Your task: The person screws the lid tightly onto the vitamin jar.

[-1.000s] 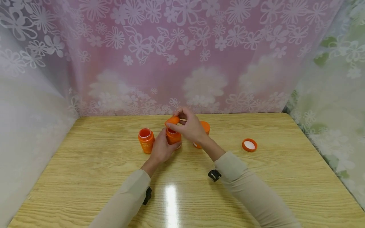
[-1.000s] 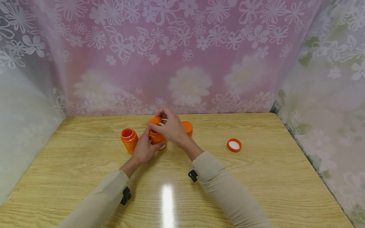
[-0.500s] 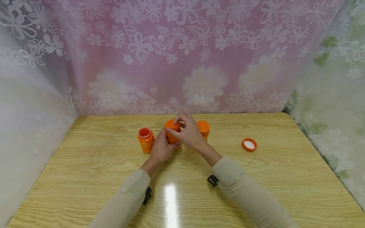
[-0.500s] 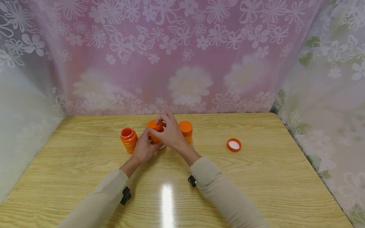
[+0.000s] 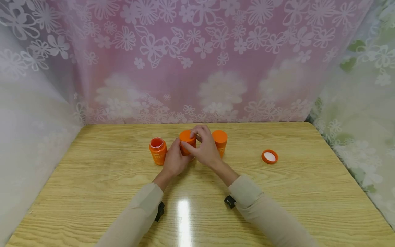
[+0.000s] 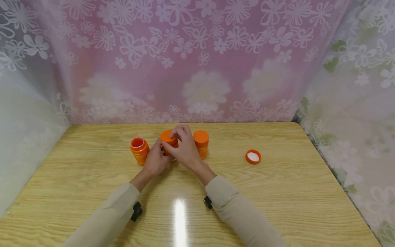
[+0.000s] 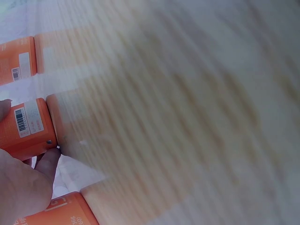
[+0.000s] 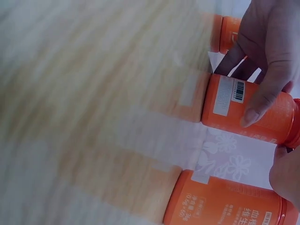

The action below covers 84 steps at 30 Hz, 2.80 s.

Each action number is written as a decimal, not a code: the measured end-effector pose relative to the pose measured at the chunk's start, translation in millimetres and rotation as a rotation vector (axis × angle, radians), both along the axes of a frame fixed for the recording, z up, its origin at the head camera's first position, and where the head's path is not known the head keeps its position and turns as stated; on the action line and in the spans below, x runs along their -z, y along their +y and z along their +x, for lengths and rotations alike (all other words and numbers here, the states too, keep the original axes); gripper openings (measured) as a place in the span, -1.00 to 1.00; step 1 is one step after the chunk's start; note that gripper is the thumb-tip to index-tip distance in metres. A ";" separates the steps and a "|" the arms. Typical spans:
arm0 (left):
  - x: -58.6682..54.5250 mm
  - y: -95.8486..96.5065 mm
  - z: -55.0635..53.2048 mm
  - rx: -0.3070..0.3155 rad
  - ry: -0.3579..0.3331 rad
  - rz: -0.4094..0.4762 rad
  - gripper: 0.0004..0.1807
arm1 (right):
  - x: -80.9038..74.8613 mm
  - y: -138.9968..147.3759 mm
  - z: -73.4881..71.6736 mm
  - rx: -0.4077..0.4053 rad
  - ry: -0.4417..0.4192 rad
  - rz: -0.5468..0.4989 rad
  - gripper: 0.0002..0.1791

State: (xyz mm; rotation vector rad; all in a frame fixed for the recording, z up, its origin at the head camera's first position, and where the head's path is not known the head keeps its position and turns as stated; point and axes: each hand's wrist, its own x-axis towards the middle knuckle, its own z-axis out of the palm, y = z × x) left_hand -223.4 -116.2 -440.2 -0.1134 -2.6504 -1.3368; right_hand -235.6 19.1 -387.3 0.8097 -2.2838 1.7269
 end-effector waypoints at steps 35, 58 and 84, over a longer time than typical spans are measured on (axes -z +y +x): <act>0.8 0.0 0.4 0.008 -0.025 0.016 -0.35 | -49.4 10.6 -28.2 -0.270 0.105 0.758 -0.66; 2.9 -0.2 0.1 -0.006 -0.045 0.017 -0.39 | -78.4 -17.6 -32.9 -0.317 0.077 1.250 -0.51; 1.1 -2.4 1.6 0.003 -0.109 0.044 -0.31 | -89.0 -10.2 -50.7 -0.560 0.042 1.157 -0.56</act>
